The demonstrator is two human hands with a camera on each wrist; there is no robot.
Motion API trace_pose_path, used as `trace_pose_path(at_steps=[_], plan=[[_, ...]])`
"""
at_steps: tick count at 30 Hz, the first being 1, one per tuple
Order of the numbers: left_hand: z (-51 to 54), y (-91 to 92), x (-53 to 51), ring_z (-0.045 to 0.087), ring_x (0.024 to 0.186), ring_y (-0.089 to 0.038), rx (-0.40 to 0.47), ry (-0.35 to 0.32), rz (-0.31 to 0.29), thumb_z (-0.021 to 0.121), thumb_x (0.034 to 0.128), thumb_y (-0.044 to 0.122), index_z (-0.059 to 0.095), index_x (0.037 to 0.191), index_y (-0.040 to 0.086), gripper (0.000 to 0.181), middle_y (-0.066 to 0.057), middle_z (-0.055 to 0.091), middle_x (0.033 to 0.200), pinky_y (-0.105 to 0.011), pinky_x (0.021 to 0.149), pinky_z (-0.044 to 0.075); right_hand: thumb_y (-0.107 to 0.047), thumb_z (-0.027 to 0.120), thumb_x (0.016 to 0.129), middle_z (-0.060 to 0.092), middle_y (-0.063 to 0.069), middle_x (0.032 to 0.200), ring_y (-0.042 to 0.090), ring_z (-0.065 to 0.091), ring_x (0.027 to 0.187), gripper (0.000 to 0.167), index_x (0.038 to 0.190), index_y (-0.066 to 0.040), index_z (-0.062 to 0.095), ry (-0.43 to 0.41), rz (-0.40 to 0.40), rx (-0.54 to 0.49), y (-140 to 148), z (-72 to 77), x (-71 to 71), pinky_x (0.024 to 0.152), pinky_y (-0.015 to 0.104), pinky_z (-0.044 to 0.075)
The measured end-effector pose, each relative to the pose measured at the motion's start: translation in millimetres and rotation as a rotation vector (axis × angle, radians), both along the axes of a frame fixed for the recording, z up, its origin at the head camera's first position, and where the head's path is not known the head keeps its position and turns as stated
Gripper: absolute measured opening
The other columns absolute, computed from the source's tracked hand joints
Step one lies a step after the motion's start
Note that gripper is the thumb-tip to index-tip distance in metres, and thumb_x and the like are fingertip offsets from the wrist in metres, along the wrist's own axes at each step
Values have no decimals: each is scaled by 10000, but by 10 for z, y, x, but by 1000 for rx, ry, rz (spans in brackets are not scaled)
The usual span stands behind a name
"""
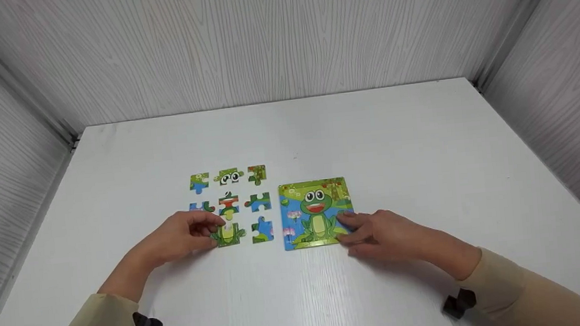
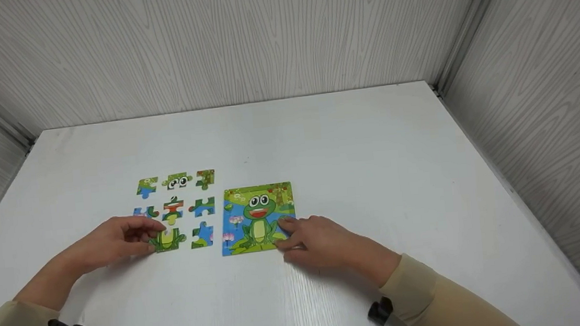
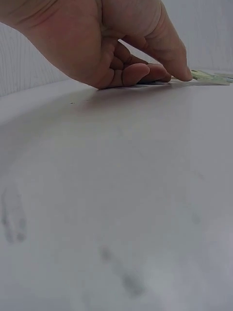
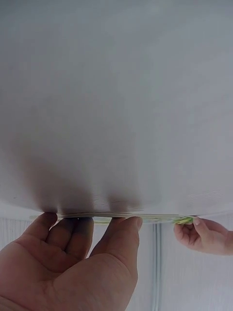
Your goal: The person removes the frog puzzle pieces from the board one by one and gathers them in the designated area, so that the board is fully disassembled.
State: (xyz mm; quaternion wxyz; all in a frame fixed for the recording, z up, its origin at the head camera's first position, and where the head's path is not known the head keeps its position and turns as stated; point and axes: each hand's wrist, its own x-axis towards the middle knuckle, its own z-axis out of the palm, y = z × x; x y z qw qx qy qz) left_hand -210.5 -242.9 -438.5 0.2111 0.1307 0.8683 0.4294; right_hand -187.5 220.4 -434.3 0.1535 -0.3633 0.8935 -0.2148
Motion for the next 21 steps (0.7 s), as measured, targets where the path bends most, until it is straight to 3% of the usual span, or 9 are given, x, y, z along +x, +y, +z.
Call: trace_pose_path(at_steps=[21], plan=[[6,12,19,544,992,-252,-27,16,-23,774,934,82,738,1279,98,347,-74,629,1064,-289,830,486,-306,727,1022,475,86,1612,295,468,1477,384,1392,-204,705,-7,2,-9,11,-20,-5,1093,543,452]])
